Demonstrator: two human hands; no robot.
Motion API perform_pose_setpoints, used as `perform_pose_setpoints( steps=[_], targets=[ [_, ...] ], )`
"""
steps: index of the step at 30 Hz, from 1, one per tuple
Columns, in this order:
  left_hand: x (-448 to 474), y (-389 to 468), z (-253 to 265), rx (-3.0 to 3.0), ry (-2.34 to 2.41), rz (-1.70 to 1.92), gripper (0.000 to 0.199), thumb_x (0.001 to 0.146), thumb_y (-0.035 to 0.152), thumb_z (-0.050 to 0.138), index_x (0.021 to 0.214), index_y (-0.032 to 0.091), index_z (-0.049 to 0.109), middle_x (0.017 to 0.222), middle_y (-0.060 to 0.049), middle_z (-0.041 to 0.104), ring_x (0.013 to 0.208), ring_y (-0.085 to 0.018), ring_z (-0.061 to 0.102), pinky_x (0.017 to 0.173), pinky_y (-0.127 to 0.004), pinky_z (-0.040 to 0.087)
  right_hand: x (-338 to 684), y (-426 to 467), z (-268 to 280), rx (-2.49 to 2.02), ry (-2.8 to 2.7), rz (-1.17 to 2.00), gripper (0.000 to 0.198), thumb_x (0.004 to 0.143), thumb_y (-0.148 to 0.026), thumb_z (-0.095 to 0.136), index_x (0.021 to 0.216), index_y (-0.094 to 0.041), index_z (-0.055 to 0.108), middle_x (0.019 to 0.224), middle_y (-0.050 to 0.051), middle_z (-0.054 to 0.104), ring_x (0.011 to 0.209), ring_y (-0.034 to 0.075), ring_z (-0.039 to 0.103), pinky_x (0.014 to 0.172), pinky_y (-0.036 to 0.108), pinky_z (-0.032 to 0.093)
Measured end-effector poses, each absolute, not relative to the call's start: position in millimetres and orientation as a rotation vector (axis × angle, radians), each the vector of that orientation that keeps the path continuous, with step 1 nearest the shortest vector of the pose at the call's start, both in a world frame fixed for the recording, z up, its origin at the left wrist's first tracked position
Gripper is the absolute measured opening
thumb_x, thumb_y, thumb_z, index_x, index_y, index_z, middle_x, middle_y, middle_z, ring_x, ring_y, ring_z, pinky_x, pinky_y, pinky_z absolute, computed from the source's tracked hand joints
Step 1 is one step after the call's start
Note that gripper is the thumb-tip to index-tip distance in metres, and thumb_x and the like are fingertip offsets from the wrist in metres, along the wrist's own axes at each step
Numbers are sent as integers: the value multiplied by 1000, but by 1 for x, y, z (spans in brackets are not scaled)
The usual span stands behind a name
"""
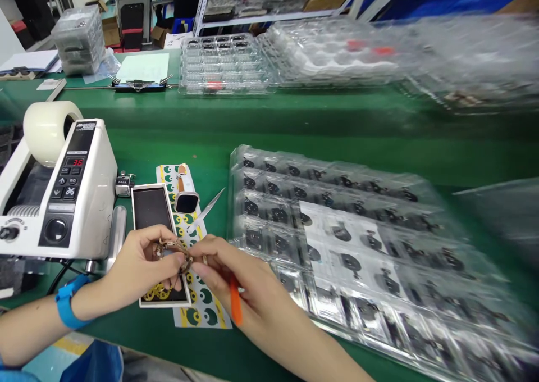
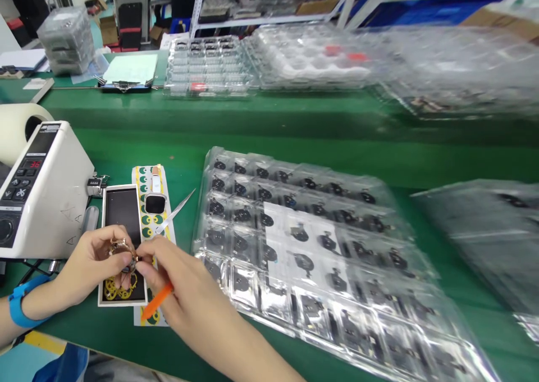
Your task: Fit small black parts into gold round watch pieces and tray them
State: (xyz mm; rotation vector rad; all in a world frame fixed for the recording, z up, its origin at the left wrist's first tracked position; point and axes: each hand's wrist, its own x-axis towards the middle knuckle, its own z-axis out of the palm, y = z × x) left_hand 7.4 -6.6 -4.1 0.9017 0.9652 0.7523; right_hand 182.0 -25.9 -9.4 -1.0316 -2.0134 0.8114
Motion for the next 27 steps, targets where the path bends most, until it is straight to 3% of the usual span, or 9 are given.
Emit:
perform_pose_setpoints(
  steps=[5, 9, 12, 16, 20, 22, 24, 25, 27],
  targets=[
    [8, -7, -5, 1043, 991, 775, 20, 68, 23, 72, 67, 16, 53, 60, 5, 52, 40, -4, 44, 39, -17, 37, 176, -31, -12, -1093, -1970, 989, 24, 101, -22, 35, 78, -22, 44, 61, -5, 44, 50, 10, 38, 45, 21, 32],
    [9, -8, -12, 1143, 1014, 807, 14, 73, 24, 68, 70, 15, 58, 65, 4, 48, 44, -6, 46, 42, -20, 39, 172, -29, -19, -1212, -1805, 1144, 43, 102, -42, 28, 65, -22, 36, 55, -5, 38, 49, 11, 35, 46, 24, 30],
    [4, -9, -21, 1461, 1061, 962, 9, 83, 20, 61, 79, 15, 68, 74, -1, 53, 59, -12, 54, 50, -23, 44, 170, -27, -26, -1293, -1610, 1269, 52, 97, -57, 34, 61, -21, 38, 52, -5, 34, 49, 11, 33, 47, 24, 28],
    [-5, -4, -35, 2189, 1015, 1177, 26, 93, 13, 46, 103, 15, 70, 75, -5, 57, 67, -15, 55, 56, -25, 47, 162, -26, -29, -1153, -1299, 1535, 53, 88, -65, 51, 62, -19, 47, 55, -5, 37, 47, 8, 26, 45, 23, 24],
    [-7, -5, -34, 2668, 968, 883, 37, 98, 16, 34, 113, 12, 67, 71, -8, 61, 67, -20, 59, 61, -31, 51, 155, -31, -29, -1031, -993, 1735, 45, 81, -60, 64, 69, -18, 50, 59, -6, 32, 46, 6, 14, 41, 21, 21],
    [-8, -17, -27, 2631, 1028, 855, 38, 98, 15, 32, 120, 11, 63, 90, -15, 67, 84, -24, 64, 72, -36, 54, 158, -34, -32, -1038, -1006, 1648, 43, 82, -57, 65, 67, -19, 50, 57, -6, 31, 45, 6, 18, 40, 20, 24],
    [-12, -39, -22, 2404, 1113, 1002, 35, 98, 20, 41, 127, 11, 58, 110, -20, 64, 102, -28, 62, 85, -42, 54, 166, -38, -38, -1071, -1163, 1502, 39, 84, -54, 64, 68, -20, 55, 57, -3, 40, 46, 9, 34, 42, 21, 35],
    [-17, -52, -21, 2205, 1143, 1093, 36, 96, 26, 49, 127, 11, 58, 113, -21, 63, 105, -29, 61, 87, -43, 53, 170, -39, -41, -1089, -1275, 1406, 35, 84, -52, 64, 71, -20, 58, 60, 0, 47, 50, 12, 44, 45, 22, 42],
    [-30, -79, -22, 1631, 1195, 1240, 40, 89, 43, 61, 115, 12, 65, 99, -16, 65, 88, -25, 64, 74, -36, 55, 177, -42, -46, -1099, -1480, 1189, 25, 83, -46, 67, 76, -22, 64, 68, 3, 59, 57, 16, 55, 49, 24, 48]
  ],
)
